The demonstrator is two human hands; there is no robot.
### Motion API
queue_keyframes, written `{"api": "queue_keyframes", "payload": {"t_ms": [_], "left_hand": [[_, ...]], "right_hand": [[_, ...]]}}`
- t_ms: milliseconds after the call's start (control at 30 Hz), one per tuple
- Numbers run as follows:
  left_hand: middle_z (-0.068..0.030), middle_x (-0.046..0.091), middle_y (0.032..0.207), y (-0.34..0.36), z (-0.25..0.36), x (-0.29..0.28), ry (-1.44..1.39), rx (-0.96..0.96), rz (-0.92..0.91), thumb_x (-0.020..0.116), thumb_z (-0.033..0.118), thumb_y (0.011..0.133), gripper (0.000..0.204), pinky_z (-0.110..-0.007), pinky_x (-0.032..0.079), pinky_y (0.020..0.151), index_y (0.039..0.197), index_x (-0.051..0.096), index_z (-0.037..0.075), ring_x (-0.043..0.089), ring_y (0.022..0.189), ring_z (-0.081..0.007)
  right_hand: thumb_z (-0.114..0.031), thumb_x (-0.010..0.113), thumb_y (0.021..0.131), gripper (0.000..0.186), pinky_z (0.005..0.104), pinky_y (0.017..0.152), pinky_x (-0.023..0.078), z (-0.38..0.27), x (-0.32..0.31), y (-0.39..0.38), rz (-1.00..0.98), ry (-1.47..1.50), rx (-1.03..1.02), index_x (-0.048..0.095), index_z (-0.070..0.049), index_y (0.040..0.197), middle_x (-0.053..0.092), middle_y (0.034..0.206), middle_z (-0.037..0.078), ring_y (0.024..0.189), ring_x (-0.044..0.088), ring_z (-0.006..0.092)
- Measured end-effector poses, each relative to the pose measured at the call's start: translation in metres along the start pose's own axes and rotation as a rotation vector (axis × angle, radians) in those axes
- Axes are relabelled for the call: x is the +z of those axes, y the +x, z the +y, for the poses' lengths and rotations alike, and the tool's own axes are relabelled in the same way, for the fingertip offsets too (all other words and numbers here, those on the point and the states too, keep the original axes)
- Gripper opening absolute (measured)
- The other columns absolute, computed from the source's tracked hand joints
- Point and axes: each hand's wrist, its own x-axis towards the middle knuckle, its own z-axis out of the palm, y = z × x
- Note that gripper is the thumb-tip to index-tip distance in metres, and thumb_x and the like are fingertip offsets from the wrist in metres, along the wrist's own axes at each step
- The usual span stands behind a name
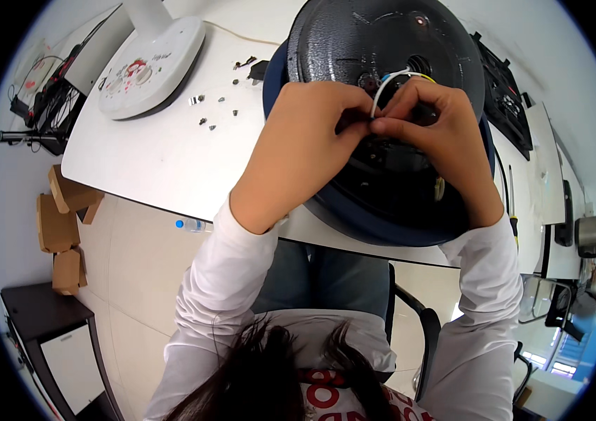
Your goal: The person uses a screwdriver to loosen screws on a small electrical component inside a disassembled fan base. They then connect wires to the component and tighten the screws to secure the connections.
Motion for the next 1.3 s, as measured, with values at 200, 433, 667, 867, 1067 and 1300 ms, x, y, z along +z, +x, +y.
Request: {"api": "queue_keyframes", "payload": {"t_ms": [200, 433, 667, 867, 1067, 1300], "left_hand": [[-0.0099, 0.069, 0.079, 0.005, 0.006, -0.004, -0.072, -0.073, -0.113, 0.070, -0.001, 0.079, 0.015, -0.025, 0.053, 0.073, 0.093, 0.068, -0.005, 0.069, 0.075, -0.0151], [-0.0067, 0.068, 0.076, 0.003, 0.008, -0.003, -0.058, -0.080, -0.087, 0.071, -0.002, 0.079, 0.012, -0.021, 0.053, 0.068, 0.091, 0.068, -0.005, 0.066, 0.072, -0.0107], [-0.0138, 0.068, 0.069, 0.005, 0.007, 0.002, -0.122, -0.066, -0.025, 0.074, 0.004, 0.079, 0.014, -0.023, 0.052, 0.062, 0.087, 0.069, -0.006, 0.067, 0.063, -0.0155], [-0.0123, 0.068, 0.071, 0.006, 0.007, 0.002, -0.161, -0.095, -0.051, 0.073, 0.003, 0.079, 0.013, -0.023, 0.053, 0.065, 0.088, 0.069, -0.006, 0.067, 0.066, -0.0141], [-0.0048, 0.069, 0.080, 0.009, 0.007, -0.003, -0.123, -0.152, -0.150, 0.068, -0.003, 0.082, 0.013, -0.020, 0.052, 0.071, 0.095, 0.068, -0.004, 0.065, 0.074, -0.0074], [-0.0048, 0.069, 0.081, 0.012, 0.007, -0.003, -0.181, -0.170, -0.137, 0.069, -0.004, 0.082, 0.012, -0.019, 0.051, 0.072, 0.093, 0.068, -0.005, 0.064, 0.075, -0.0068]], "right_hand": [[-0.011, 0.083, 0.070, 0.019, 0.0213, 0.060, 0.045, 0.005, -0.007, 0.001, -0.066, 0.056, -0.008, 0.068, 0.000, 0.073, 0.064, 0.067, 0.002, 0.063, 0.059, 0.0076], [-0.009, 0.081, 0.072, 0.018, 0.0205, 0.060, 0.044, -0.002, -0.013, 0.007, -0.164, 0.032, 0.061, 0.065, 0.000, 0.072, 0.064, 0.069, 0.003, 0.064, 0.057, 0.0061], [-0.007, 0.080, 0.072, 0.017, 0.0224, 0.068, 0.045, -0.004, -0.014, 0.006, -0.185, 0.041, 0.101, 0.063, -0.001, 0.071, 0.066, 0.077, 0.002, 0.071, 0.058, 0.0074], [-0.015, 0.084, 0.070, 0.023, 0.0201, 0.058, 0.045, 0.000, -0.012, 0.007, -0.146, -0.014, 0.008, 0.067, -0.002, 0.079, 0.066, 0.069, 0.003, 0.063, 0.060, 0.0065], [-0.013, 0.083, 0.070, 0.023, 0.0204, 0.063, 0.047, -0.001, -0.009, 0.008, -0.125, 0.041, 0.008, 0.067, -0.003, 0.083, 0.067, 0.075, 0.002, 0.068, 0.061, 0.0077], [-0.011, 0.083, 0.071, 0.021, 0.0191, 0.058, 0.044, 0.003, -0.010, 0.007, -0.112, 0.085, 0.031, 0.067, -0.002, 0.083, 0.067, 0.072, 0.002, 0.062, 0.059, 0.0051]]}}
